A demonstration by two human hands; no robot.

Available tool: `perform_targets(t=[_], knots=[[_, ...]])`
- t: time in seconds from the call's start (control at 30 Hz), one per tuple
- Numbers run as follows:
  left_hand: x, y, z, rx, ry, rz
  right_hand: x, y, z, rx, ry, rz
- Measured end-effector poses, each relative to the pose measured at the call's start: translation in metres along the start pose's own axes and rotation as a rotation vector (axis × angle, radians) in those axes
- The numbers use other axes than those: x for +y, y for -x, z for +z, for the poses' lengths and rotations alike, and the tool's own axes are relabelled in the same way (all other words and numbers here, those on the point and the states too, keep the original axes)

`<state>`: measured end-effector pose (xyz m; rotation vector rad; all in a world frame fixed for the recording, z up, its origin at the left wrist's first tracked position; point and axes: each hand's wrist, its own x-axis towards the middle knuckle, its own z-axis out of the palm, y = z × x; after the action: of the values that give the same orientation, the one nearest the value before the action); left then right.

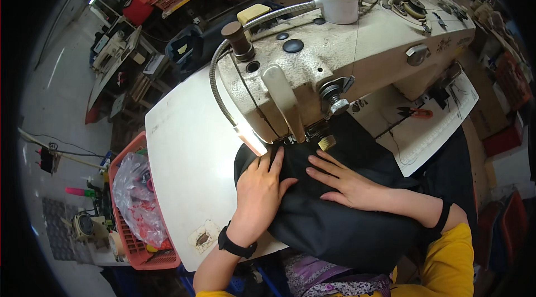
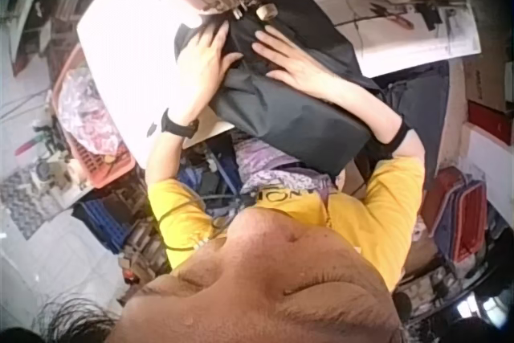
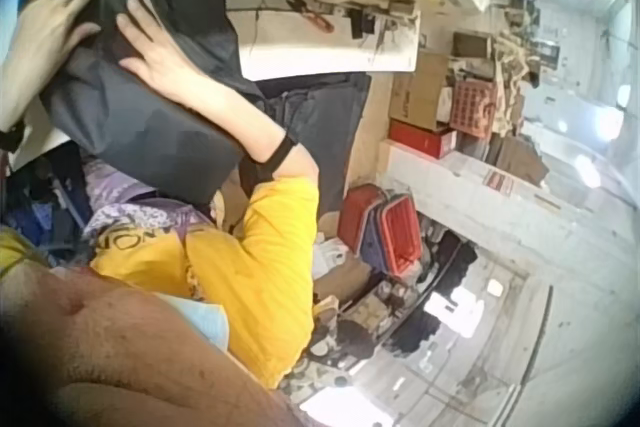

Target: The recorder is operating an industrial sewing machine to stitch a black fabric bag.

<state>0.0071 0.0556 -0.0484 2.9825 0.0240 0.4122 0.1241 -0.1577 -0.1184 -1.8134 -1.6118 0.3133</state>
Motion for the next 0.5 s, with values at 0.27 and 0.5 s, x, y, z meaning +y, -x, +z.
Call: perform_targets(t=[0.27,0.5], knots=[[0.031,0.003,-0.019,-0.382,-0.135,0.001,-0.022,0.027,-0.042,-0.189,0.022,0.093],[0.047,0.009,-0.008,-0.232,-0.129,0.066,-0.049,0.017,-0.066,-0.274,0.198,0.177]])
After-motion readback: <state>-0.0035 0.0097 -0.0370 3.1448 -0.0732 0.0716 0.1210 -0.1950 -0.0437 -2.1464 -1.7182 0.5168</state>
